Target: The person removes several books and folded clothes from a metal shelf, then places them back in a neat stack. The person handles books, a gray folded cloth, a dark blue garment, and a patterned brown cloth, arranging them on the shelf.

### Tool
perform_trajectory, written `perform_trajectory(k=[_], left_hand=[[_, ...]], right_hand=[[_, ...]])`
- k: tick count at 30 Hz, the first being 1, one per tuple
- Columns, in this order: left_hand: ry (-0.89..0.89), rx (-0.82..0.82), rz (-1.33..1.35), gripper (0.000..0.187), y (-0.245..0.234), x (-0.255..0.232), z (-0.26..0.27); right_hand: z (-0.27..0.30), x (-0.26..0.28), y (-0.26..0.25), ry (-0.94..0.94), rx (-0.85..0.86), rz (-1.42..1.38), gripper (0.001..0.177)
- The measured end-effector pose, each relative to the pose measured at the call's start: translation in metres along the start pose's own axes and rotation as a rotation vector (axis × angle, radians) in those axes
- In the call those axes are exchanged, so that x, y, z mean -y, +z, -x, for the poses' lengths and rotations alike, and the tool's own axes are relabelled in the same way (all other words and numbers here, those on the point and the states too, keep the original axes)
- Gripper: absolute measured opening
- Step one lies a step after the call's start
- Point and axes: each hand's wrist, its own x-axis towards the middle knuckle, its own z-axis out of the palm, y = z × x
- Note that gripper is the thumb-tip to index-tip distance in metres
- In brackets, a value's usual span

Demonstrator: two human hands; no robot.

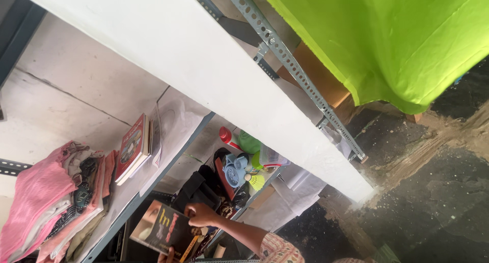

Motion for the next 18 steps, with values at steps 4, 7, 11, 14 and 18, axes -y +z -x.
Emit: perform_trajectory(k=[4,7,11,14,18], left_hand=[[0.103,-0.013,-0.026,0.048,-0.016,-0.018,0.011],[0.244,-0.026,-0.053,0.051,-0.025,-0.039,0.005],[0.458,-0.021,-0.061,0.055,-0.048,-0.058,-0.011],[0.602,-0.005,-0.060,0.059,-0.060,-0.085,-0.047],[0.718,0.016,-0.038,0.063,-0.056,-0.117,-0.085]], right_hand=[[0.012,0.002,0.009,-0.195,0.066,0.056,0.032],[0.021,0.030,0.014,-0.326,0.060,0.010,0.032],[0.029,0.098,0.014,-0.369,0.093,-0.030,0.028],[0.027,0.158,0.006,-0.513,0.004,0.066,0.036],[-0.004,0.230,-0.016,-0.535,-0.166,0.219,0.074]])
